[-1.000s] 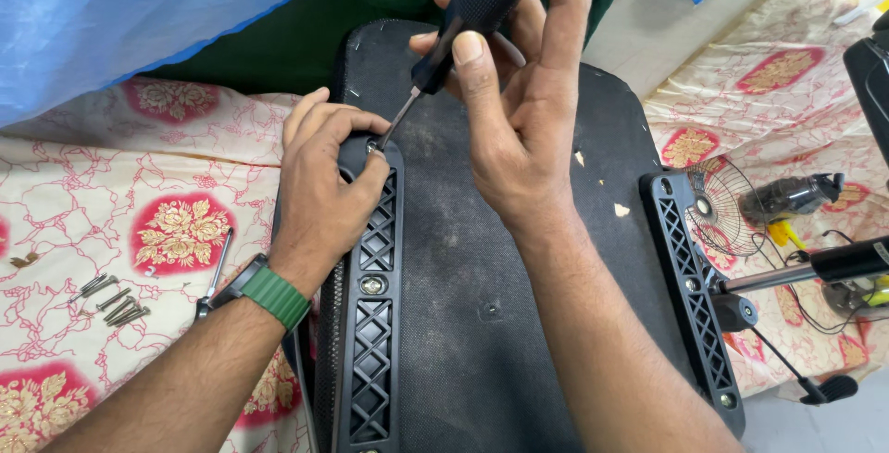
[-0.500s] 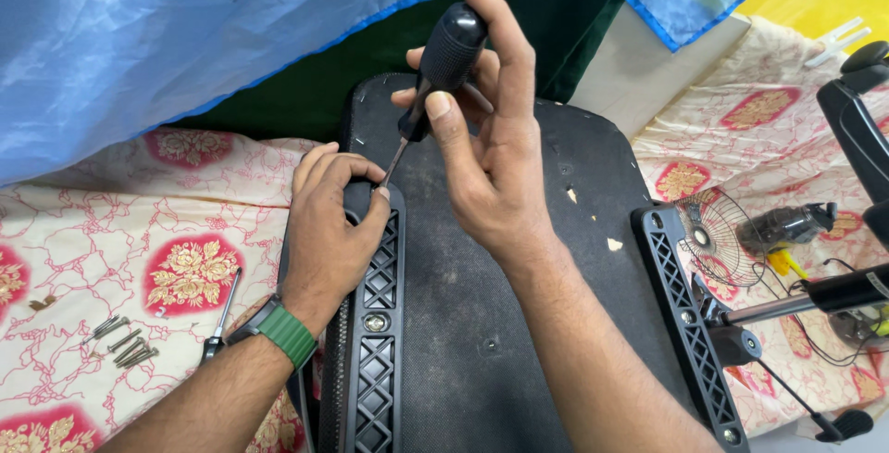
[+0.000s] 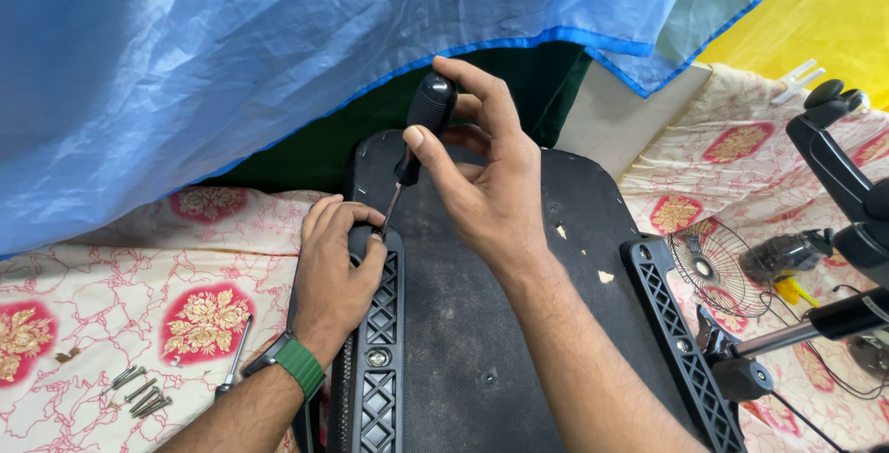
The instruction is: The person uses a screwdriver to remove screws from the underside of an overturned office chair. They detach the central gas-lift column and then remove additional screws from the side rails of the chair base.
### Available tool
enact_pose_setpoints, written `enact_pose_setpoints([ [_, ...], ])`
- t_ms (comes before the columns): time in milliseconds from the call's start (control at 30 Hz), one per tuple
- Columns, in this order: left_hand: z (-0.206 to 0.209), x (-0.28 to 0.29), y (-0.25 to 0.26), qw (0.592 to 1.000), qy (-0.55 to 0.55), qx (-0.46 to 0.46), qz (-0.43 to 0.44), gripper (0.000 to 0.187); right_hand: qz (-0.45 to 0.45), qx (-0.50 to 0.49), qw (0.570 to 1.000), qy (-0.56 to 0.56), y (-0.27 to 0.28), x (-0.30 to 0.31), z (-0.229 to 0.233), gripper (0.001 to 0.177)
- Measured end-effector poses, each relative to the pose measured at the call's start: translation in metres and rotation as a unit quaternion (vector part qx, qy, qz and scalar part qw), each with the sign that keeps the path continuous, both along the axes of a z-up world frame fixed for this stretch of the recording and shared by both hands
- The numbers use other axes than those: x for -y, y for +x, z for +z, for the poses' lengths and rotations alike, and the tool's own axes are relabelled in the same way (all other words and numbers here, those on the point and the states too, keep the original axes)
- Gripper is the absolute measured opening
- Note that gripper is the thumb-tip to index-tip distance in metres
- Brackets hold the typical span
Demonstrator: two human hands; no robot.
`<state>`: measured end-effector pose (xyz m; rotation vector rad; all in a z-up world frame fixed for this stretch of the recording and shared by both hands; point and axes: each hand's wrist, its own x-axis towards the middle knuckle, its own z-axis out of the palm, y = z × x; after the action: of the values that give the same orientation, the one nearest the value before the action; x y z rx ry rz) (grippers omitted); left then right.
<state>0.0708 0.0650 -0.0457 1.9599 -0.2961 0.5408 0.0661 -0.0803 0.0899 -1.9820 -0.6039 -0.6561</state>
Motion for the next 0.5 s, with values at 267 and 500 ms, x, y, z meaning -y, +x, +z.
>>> enact_pose_setpoints([
  [267,-0.0025,-0.0021,0.0027,1.0,-0.008,-0.014,-0.014,0.02,0.013,0.007,1.0,0.003,-0.0081,-0.0017,0.0061,0.05],
  [500,-0.0054,-0.0009,0.0028,0.999,-0.022,-0.025,-0.015,0.017,0.011,-0.007,1.0,0.004,-0.0092,-0.0038,0.0036,0.05],
])
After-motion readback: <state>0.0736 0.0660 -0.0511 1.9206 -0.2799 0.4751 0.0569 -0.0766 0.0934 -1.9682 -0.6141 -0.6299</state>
